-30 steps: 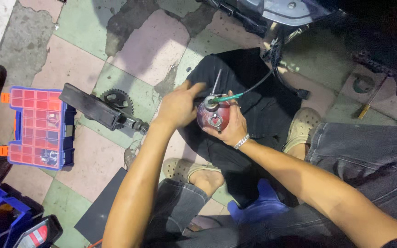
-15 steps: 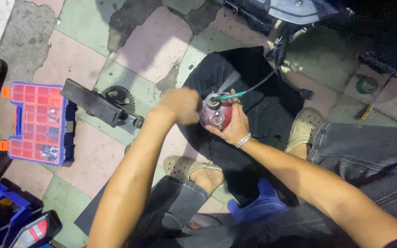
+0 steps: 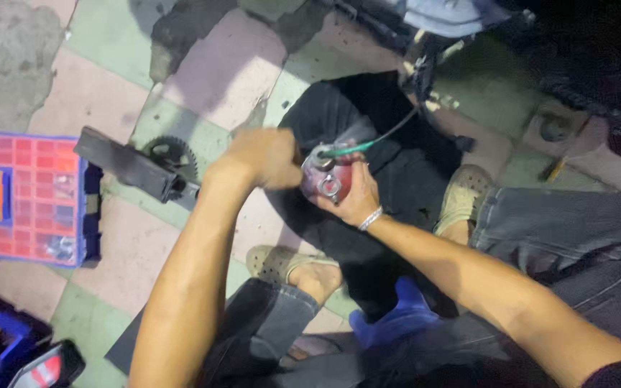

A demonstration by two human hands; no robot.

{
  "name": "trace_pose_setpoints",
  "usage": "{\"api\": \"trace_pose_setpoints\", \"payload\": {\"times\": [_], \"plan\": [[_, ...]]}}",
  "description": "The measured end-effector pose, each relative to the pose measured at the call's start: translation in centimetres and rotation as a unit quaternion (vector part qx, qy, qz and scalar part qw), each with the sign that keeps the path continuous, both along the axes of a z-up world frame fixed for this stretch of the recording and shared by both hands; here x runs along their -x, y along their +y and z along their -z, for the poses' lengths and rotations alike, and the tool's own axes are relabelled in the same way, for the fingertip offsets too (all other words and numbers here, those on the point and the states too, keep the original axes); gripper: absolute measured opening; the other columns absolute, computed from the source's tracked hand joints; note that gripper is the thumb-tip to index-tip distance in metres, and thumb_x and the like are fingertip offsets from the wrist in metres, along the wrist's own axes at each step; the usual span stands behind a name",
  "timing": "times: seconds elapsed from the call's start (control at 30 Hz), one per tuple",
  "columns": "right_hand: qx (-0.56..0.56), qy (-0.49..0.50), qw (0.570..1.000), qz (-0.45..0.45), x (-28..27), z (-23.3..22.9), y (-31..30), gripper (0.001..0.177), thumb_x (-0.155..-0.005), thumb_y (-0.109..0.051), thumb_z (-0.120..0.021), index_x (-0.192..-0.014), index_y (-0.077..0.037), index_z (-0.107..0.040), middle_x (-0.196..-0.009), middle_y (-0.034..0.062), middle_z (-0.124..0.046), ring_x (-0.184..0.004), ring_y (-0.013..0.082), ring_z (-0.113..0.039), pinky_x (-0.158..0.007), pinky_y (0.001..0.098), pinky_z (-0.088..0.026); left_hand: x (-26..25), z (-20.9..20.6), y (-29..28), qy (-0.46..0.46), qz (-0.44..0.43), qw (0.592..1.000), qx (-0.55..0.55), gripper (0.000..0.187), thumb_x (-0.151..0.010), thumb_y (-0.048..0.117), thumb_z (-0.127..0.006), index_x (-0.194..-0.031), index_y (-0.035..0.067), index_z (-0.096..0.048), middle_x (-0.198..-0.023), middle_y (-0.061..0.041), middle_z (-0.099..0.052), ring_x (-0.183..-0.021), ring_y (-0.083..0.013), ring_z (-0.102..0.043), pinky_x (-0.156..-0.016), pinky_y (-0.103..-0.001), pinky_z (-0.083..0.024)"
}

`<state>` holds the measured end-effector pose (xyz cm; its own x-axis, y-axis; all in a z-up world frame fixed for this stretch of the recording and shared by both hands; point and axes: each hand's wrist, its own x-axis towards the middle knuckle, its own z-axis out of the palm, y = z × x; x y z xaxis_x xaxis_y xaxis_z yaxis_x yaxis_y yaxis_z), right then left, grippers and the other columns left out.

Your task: The person is repairing a scooter's fuel tank assembly. They use a wrench to tighten a fitting on the tank, connect a green hose, and then test the scooter's brake lever. The person is seated on a small stool in a workshop environment.

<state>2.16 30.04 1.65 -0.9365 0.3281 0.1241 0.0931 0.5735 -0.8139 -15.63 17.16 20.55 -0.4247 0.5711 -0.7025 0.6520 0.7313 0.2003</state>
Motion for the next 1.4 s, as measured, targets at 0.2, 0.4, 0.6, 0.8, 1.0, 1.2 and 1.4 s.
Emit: {"api": "trace_pose_setpoints", "payload": {"times": [0.2, 0.4, 0.6, 0.8, 1.0, 1.2, 1.4], "plan": [[0.011, -0.003, 1.0, 0.002, 0.2, -0.7, -0.4, 0.133, -0.063, -0.052, -0.095, -0.157, 0.006, -0.02, -0.146, 0.0258, -0.05, -0.131, 0.0406, -0.057, -0.106, 0.0446, -0.05, -0.3, 2.4, 0.7, 0.089, -0.021, 0.991, -0.1, 0.054, -0.072, 0.021, -0.073, -0.125, 0.011, -0.069, -0.11, -0.02, -0.072, -0.106, -0.0382, -0.068, -0.09, -0.049, -0.054], [0.007, 0.007, 1.0, -0.007, -0.2, -0.2, -0.2, 0.132, -0.063, -0.05, -0.095, -0.157, 0.004, -0.021, -0.152, 0.0281, -0.045, -0.135, 0.042, -0.055, -0.109, 0.0449, -0.049, -1.3, 3.9, 0.4, 0.095, -0.019, 0.995, -0.022, 0.061, -0.073, 0.023, -0.073, -0.132, 0.014, -0.064, -0.106, -0.019, -0.073, -0.102, -0.0378, -0.07, -0.087, -0.049, -0.055], [0.016, -0.003, 1.0, -0.001, 0.0, -0.1, -0.2, 0.133, -0.063, -0.05, -0.095, -0.158, 0.003, -0.02, -0.151, 0.0276, -0.046, -0.134, 0.0409, -0.056, -0.109, 0.0444, -0.05, -0.5, -0.1, 0.5, 0.05, -0.02, 0.998, -0.031, 0.037, -0.073, 0.028, -0.071, -0.107, 0.017, -0.081, -0.104, -0.018, -0.076, -0.102, -0.0351, -0.072, -0.091, -0.045, -0.056], [0.026, 0.004, 1.0, 0.002, -0.1, -0.8, -0.3, 0.134, -0.064, -0.054, -0.095, -0.158, 0.004, -0.019, -0.15, 0.0265, -0.048, -0.135, 0.04, -0.056, -0.11, 0.0442, -0.05, -0.5, 3.7, 0.7, 0.145, -0.019, 0.985, -0.096, 0.069, -0.068, 0.027, -0.074, -0.135, 0.013, -0.062, -0.103, -0.02, -0.074, -0.1, -0.0367, -0.07, -0.083, -0.049, -0.055], [-0.025, 0.022, 0.999, 0.0, 0.3, -0.1, -0.3, 0.133, -0.063, -0.052, -0.096, -0.157, 0.004, -0.02, -0.151, 0.0293, -0.045, -0.135, 0.0428, -0.054, -0.109, 0.0456, -0.048, 0.1, 0.4, 0.4, 0.01, -0.029, 0.998, -0.054, 0.038, -0.075, 0.029, -0.069, -0.107, 0.017, -0.083, -0.106, -0.017, -0.077, -0.104, -0.0349, -0.071, -0.094, -0.044, -0.056], [0.032, 0.001, 0.999, -0.001, -0.1, 0.0, -0.4, 0.132, -0.064, -0.052, -0.095, -0.158, 0.004, -0.021, -0.152, 0.0245, -0.046, -0.138, 0.041, -0.054, -0.112, 0.0453, -0.048, 0.6, 0.8, 1.2, 0.129, -0.025, 0.986, -0.099, 0.049, -0.069, 0.032, -0.074, -0.112, 0.009, -0.076, -0.105, -0.023, -0.074, -0.1, -0.0385, -0.07, -0.088, -0.047, -0.055], [-0.016, 0.033, 0.999, -0.014, -0.3, 1.1, 0.1, 0.129, -0.063, -0.045, -0.094, -0.157, 0.005, -0.021, -0.157, 0.0297, -0.04, -0.141, 0.045, -0.049, -0.113, 0.0464, -0.046, -4.0, 0.7, 1.3, -0.101, 0.006, 0.995, 0.015, 0.049, -0.081, 0.048, -0.072, -0.103, 0.005, -0.079, -0.103, -0.02, -0.075, -0.101, -0.0364, -0.072, -0.09, -0.043, -0.056]]}}
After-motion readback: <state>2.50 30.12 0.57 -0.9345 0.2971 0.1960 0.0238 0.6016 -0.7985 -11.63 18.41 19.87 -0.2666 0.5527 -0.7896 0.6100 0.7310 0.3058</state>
